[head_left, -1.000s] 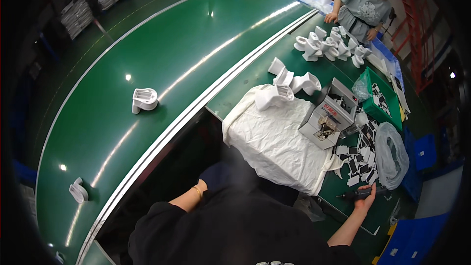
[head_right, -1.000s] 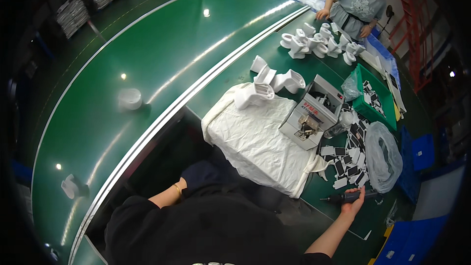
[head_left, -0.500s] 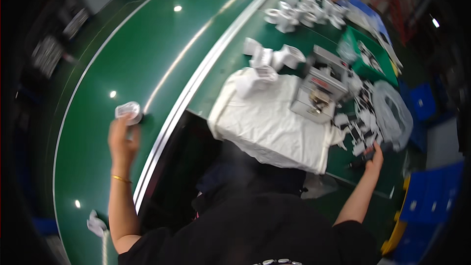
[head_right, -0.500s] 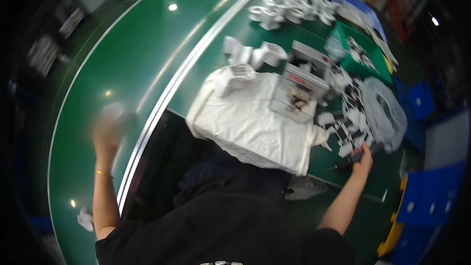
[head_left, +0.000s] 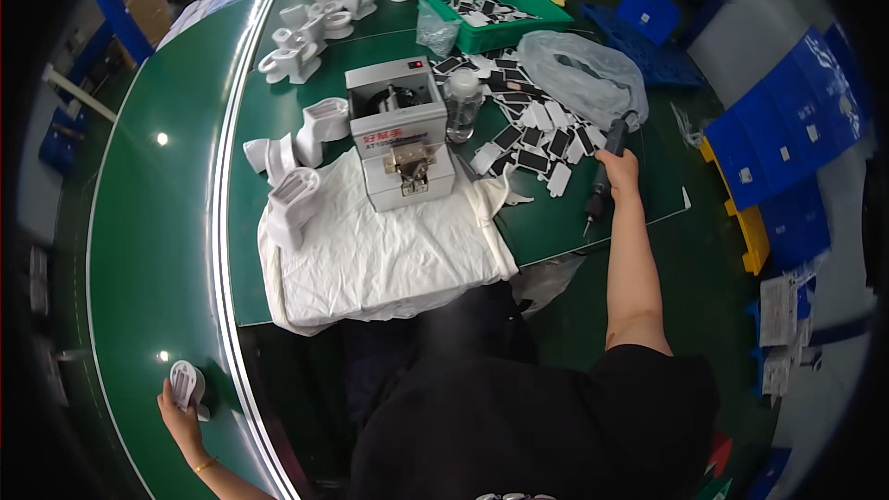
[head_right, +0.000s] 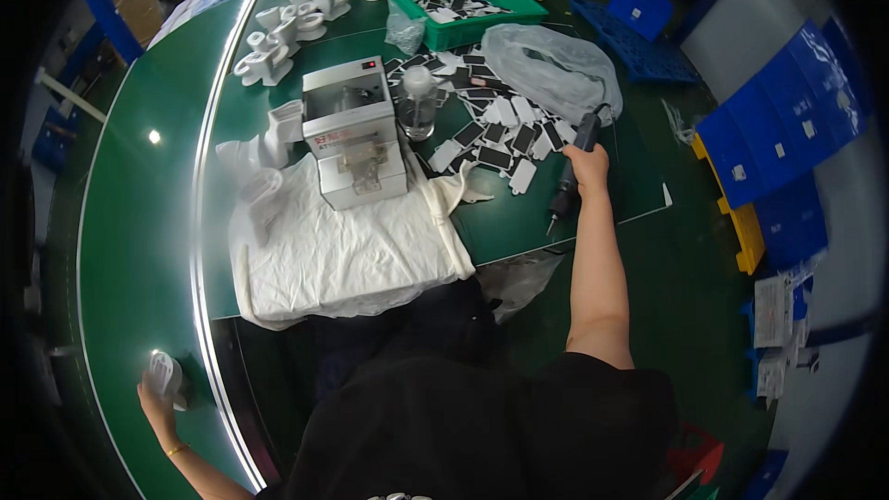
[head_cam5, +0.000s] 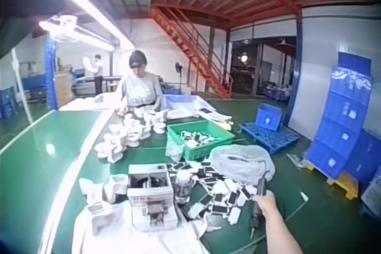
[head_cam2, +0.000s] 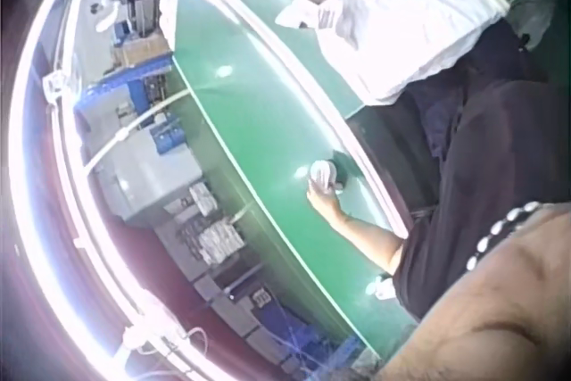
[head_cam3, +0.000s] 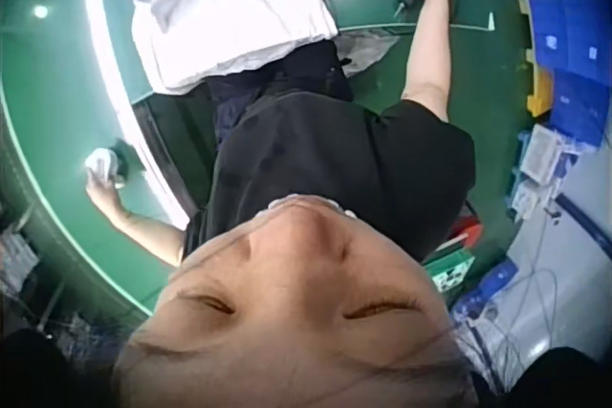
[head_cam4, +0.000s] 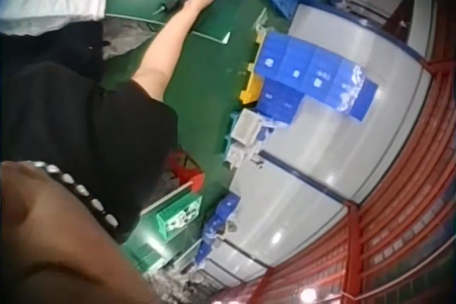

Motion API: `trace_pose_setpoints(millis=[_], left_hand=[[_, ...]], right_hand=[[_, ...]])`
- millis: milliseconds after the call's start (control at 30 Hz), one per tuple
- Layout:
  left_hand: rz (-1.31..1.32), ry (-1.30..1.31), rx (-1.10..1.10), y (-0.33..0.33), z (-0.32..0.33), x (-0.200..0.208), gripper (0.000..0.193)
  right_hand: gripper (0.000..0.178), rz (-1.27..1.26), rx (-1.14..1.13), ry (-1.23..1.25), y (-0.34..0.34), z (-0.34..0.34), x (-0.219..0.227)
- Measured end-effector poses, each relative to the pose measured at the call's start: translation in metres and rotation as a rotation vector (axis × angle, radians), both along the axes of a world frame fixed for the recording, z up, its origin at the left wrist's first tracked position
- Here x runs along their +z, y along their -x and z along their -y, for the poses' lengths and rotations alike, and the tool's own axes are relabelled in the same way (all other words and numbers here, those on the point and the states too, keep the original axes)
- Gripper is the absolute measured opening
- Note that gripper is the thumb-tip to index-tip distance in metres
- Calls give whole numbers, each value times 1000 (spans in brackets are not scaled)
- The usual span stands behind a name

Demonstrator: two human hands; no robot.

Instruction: Assembling plastic device enclosures by fitting covers and securing them with screws using an electric screwdriver.

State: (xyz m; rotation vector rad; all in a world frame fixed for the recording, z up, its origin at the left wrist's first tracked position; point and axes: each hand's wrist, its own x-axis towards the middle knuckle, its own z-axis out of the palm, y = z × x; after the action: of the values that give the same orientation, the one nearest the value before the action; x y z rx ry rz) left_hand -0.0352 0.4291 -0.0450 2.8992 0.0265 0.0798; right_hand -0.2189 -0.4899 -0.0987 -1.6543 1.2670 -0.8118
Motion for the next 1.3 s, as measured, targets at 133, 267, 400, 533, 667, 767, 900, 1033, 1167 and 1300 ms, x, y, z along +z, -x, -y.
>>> trace_pose_setpoints(millis=[133, 267, 400, 533, 667, 767, 900, 1033, 1167, 1300], left_hand=[[14, 99, 41, -5, -2, -7, 67], [-93, 486, 95, -18, 5, -20, 60], [-85, 735, 17, -23, 29, -24, 58], [9, 819, -4, -28, 40, -35, 56], [126, 891, 24, -11, 86, -10, 61], [201, 914, -122, 6, 156, 32, 72], [136, 953, -395, 19, 243, 35, 108], [-141, 1025, -587, 34, 337, 20, 111], [-125, 979, -906, 42, 404, -5, 112], [-289, 1226, -919, 47, 432, -24, 131]], right_hand=[[68, 33, -103, 155, 4, 2, -10], [58, -15, -155, 215, 6, 1, -18], [46, 4, -73, 34, 13, -4, -2], [51, 74, 6, 24, 23, 10, -7], [51, 131, -38, 101, 15, 8, -16], [47, -357, -231, 704, 8, -19, -1], [32, -257, 392, 790, -28, -88, 28], [23, -378, 557, 907, -57, -127, 17], [20, -445, 511, 986, -68, -129, 3], [18, -352, 409, 976, -66, -131, 15]])
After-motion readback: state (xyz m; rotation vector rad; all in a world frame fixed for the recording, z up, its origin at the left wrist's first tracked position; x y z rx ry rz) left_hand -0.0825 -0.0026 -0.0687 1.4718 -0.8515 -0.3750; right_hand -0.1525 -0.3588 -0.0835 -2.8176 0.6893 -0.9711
